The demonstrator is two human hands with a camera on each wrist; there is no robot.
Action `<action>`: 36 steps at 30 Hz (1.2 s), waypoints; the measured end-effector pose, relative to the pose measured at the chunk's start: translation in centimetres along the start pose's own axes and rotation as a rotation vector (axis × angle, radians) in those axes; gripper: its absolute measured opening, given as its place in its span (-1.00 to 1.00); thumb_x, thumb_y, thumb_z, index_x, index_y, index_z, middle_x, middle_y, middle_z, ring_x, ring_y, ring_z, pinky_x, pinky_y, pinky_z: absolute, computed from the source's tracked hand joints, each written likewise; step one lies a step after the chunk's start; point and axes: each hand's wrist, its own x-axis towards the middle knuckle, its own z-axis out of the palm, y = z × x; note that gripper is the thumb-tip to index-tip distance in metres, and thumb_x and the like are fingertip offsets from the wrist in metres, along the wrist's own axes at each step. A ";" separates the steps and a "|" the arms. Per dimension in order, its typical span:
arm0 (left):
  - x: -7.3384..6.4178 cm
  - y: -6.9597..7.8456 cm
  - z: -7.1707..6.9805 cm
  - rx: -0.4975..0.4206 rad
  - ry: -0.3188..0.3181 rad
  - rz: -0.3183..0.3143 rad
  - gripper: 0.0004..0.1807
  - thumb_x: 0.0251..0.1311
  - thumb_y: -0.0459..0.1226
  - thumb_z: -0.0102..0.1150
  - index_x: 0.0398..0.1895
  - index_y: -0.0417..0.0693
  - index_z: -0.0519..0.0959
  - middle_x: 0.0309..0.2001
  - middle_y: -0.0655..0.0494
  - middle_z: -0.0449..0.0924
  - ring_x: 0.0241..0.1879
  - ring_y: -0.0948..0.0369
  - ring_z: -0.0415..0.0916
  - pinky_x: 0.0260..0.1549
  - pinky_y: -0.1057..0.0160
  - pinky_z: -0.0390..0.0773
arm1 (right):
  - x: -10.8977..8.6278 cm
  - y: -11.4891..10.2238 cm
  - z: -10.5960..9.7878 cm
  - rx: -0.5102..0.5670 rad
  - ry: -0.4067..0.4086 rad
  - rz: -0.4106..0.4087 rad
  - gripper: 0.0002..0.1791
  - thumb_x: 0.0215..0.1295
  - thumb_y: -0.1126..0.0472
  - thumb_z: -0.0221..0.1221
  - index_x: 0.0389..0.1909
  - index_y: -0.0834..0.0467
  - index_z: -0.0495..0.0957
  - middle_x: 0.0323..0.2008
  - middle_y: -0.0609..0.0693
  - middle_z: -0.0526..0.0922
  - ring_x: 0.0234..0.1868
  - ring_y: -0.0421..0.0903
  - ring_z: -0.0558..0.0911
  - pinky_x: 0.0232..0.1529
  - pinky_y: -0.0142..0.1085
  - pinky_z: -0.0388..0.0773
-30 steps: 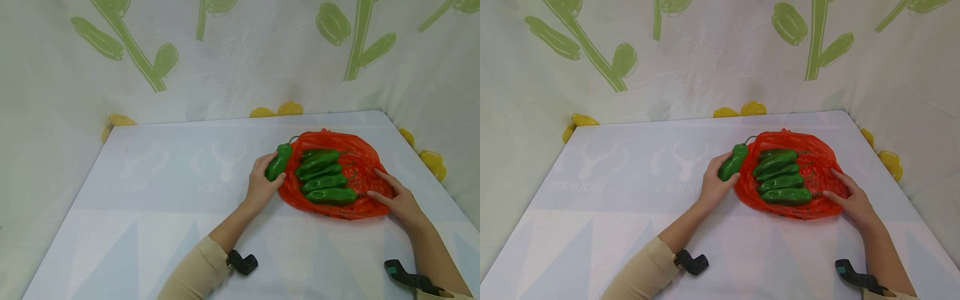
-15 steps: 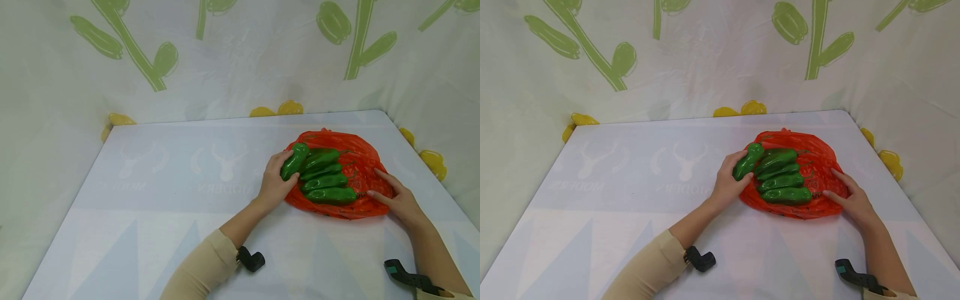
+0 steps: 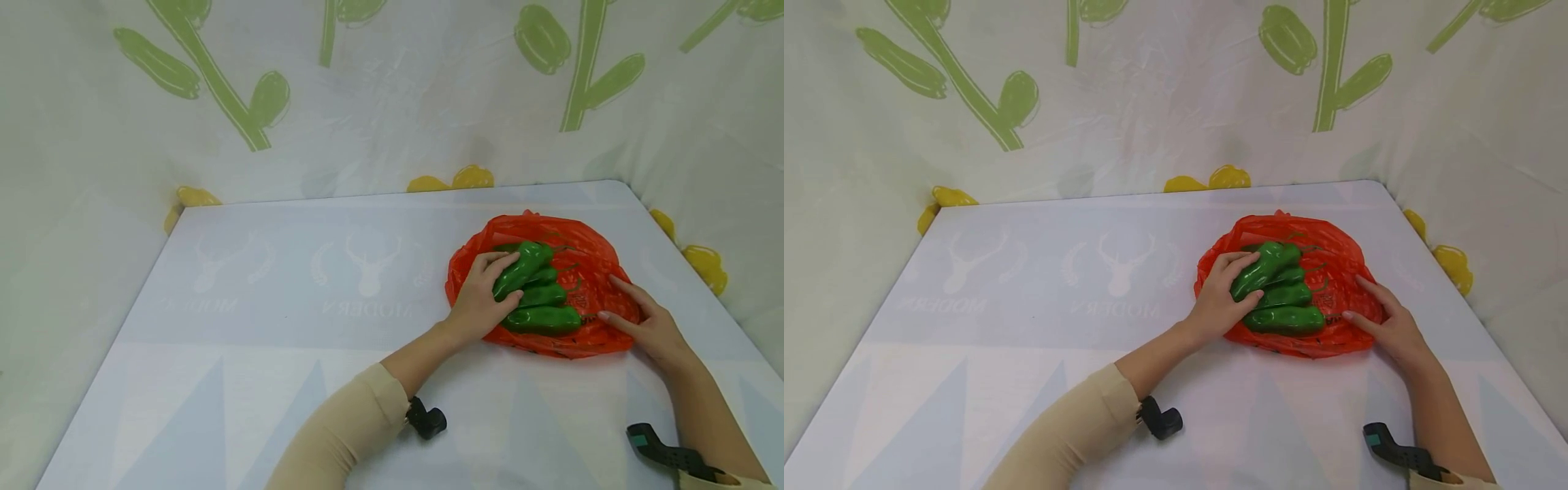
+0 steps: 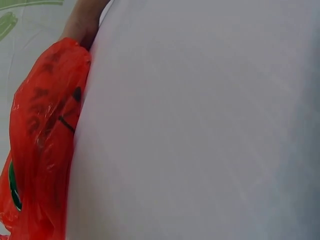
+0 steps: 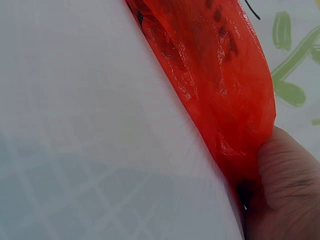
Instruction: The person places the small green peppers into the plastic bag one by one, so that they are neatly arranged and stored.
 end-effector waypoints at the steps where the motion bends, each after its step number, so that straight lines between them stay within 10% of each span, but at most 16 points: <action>1: 0.1 0.1 0.2 0.018 -0.013 0.004 -0.40 0.23 -0.30 0.14 0.35 -0.06 0.26 0.24 0.01 0.22 0.22 0.21 0.22 0.10 0.45 0.34 | 0.0 0.0 0.0 0.000 0.001 -0.001 -0.20 0.33 -0.02 0.11 0.47 -0.27 -0.10 0.50 0.14 -0.25 0.45 0.26 -0.27 0.23 0.36 -0.10; 14: 0.8 0.4 2.1 0.259 -0.164 0.037 -0.41 0.30 -0.19 0.08 0.38 -0.03 0.24 0.30 0.03 0.25 0.25 0.17 0.18 0.13 0.45 0.28 | 0.1 0.2 0.1 0.002 0.004 -0.007 -0.20 0.32 -0.01 0.12 0.48 -0.25 -0.09 0.50 0.16 -0.23 0.46 0.26 -0.27 0.25 0.36 -0.12; 24: 0.8 -0.1 2.5 0.236 -0.243 -0.013 -0.40 0.35 -0.15 0.02 0.41 -0.09 0.19 0.37 -0.02 0.18 0.31 0.14 0.12 0.22 0.33 0.26 | 0.0 0.1 0.1 -0.004 0.001 -0.008 -0.21 0.33 -0.02 0.11 0.47 -0.27 -0.09 0.51 0.11 -0.22 0.46 0.24 -0.25 0.25 0.35 -0.10; 36: 1.0 -0.3 2.6 0.325 -0.179 0.013 -0.42 0.32 -0.15 0.08 0.36 -0.16 0.27 0.31 0.03 0.23 0.29 0.14 0.14 0.21 0.40 0.26 | -0.2 0.1 0.1 0.007 0.010 -0.016 -0.22 0.33 0.00 0.11 0.47 -0.29 -0.08 0.51 0.03 -0.21 0.47 0.20 -0.26 0.27 0.33 -0.15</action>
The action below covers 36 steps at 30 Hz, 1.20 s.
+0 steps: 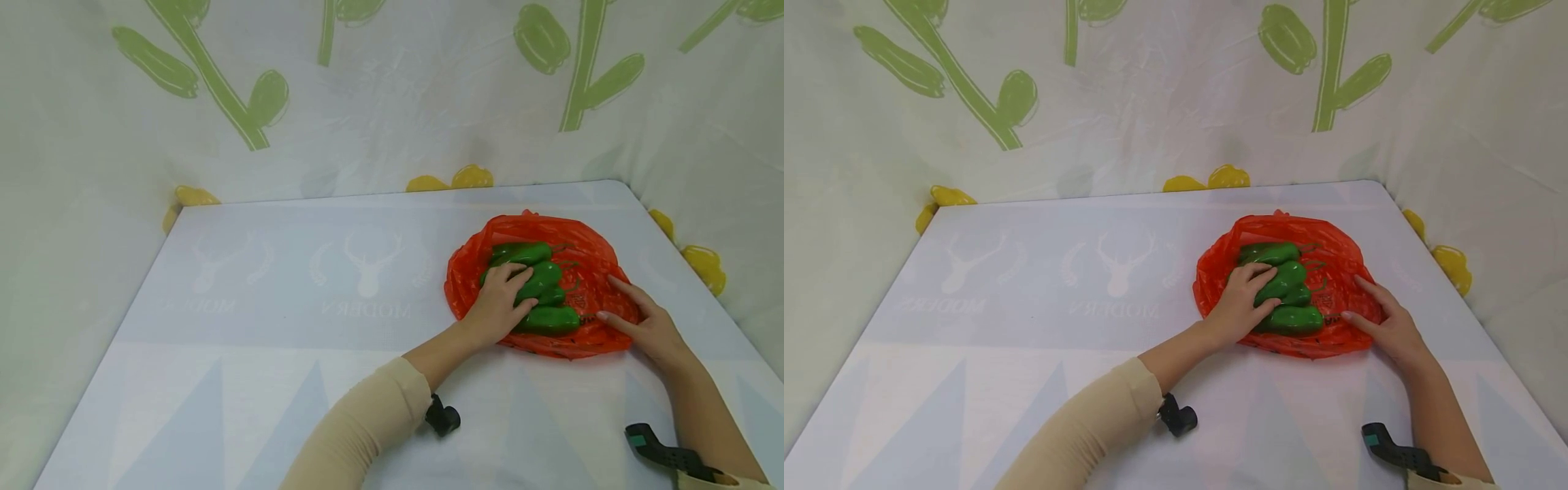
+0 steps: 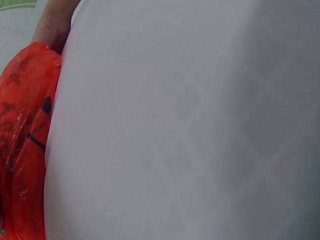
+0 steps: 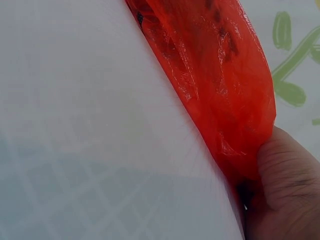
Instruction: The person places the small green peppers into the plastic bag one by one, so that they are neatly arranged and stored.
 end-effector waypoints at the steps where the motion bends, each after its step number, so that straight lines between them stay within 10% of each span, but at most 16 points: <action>1: 0.0 0.0 0.0 0.011 0.006 0.006 -0.42 0.31 -0.16 0.08 0.35 -0.16 0.28 0.30 0.04 0.25 0.28 0.15 0.15 0.22 0.41 0.25 | 0.0 0.0 0.0 -0.002 -0.001 0.000 -0.21 0.33 -0.01 0.11 0.47 -0.29 -0.08 0.51 0.04 -0.21 0.47 0.21 -0.26 0.27 0.33 -0.14; 13: -0.1 0.1 -0.2 -0.028 0.037 0.008 -0.41 0.28 -0.20 0.12 0.36 -0.13 0.28 0.33 0.07 0.30 0.33 0.17 0.16 0.27 0.39 0.19 | -0.2 -0.1 0.1 -0.021 0.055 0.010 -0.23 0.31 -0.02 0.13 0.46 -0.29 -0.03 0.51 -0.04 -0.15 0.49 0.13 -0.20 0.37 0.17 -0.09; 20: -0.5 0.2 -0.6 -0.073 0.074 -0.013 -0.30 0.20 -0.07 0.20 0.37 -0.09 0.27 0.36 0.11 0.28 0.36 0.23 0.17 0.25 0.39 0.22 | -0.5 -0.3 0.0 0.014 0.142 0.011 -0.28 0.31 0.00 0.15 0.43 -0.29 0.06 0.47 -0.26 -0.02 0.49 -0.15 -0.09 -0.07 -0.83 0.17; 27: -1.2 -0.2 -1.0 -0.136 0.146 -0.028 -0.24 0.14 -0.04 0.25 0.38 -0.08 0.26 0.35 0.08 0.29 0.34 0.23 0.21 0.22 0.33 0.31 | -0.8 -1.4 0.1 0.229 0.306 -0.133 -0.36 0.28 0.29 0.16 0.38 -0.05 0.26 0.26 -0.34 0.39 0.18 -0.45 0.35 -0.12 -0.77 0.34; 32: -1.9 -0.5 -1.7 -0.234 0.204 -0.042 -0.22 0.12 -0.07 0.28 0.39 -0.10 0.23 0.36 0.07 0.28 0.34 0.22 0.21 0.22 0.28 0.32 | -0.8 -2.4 0.3 0.505 0.355 -0.324 -0.40 0.19 0.54 0.11 0.29 0.18 0.38 0.17 -0.19 0.52 0.12 -0.34 0.46 -0.05 -0.68 0.40; 36: -2.3 -1.0 -2.5 -0.266 0.277 -0.002 -0.21 0.11 -0.12 0.31 0.38 -0.19 0.23 0.35 -0.01 0.30 0.34 0.19 0.22 0.24 0.29 0.30 | -0.7 -3.3 0.4 0.518 0.368 -0.409 -0.38 0.14 0.64 0.07 0.27 0.30 0.35 0.20 -0.08 0.51 0.22 -0.23 0.40 0.13 -0.61 0.32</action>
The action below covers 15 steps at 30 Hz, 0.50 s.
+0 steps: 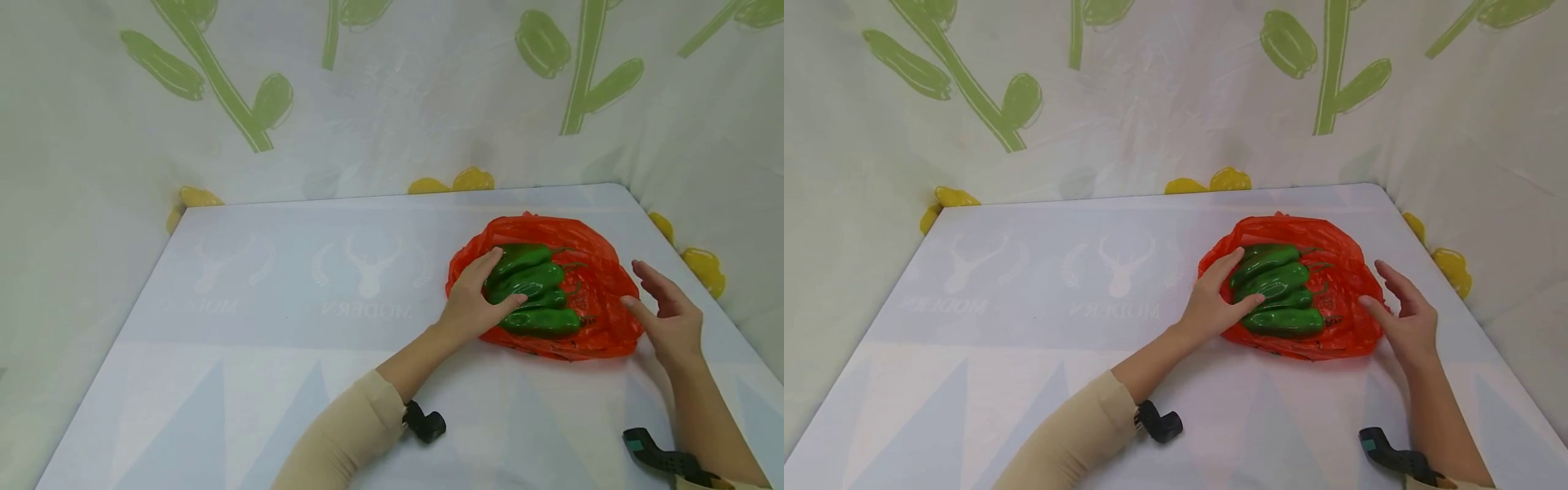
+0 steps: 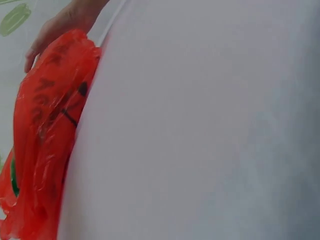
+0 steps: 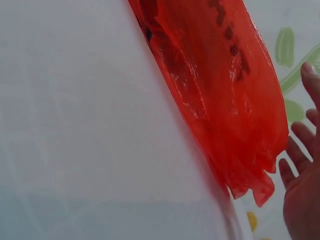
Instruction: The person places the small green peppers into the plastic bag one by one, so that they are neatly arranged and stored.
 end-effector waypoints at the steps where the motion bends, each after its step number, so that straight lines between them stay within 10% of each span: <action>1: 0.0 0.0 -0.3 -0.002 0.015 0.006 -0.20 0.10 -0.13 0.31 0.37 -0.20 0.23 0.34 -0.02 0.30 0.35 0.18 0.21 0.24 0.29 0.29 | 0.1 -0.2 0.1 -0.007 -0.004 -0.013 -0.37 0.14 0.65 0.07 0.27 0.30 0.35 0.21 -0.07 0.50 0.23 -0.22 0.38 0.15 -0.61 0.30; 15: -1.0 -0.8 -5.4 0.195 0.085 0.090 -0.11 0.02 -0.09 0.36 0.37 -0.25 0.20 0.35 -0.08 0.28 0.34 0.08 0.24 0.26 0.07 0.30 | 1.2 -3.1 3.8 0.020 -0.217 -0.173 -0.24 0.10 0.62 0.13 0.37 0.27 0.19 0.32 0.00 0.37 0.32 -0.22 0.30 0.22 -0.57 0.25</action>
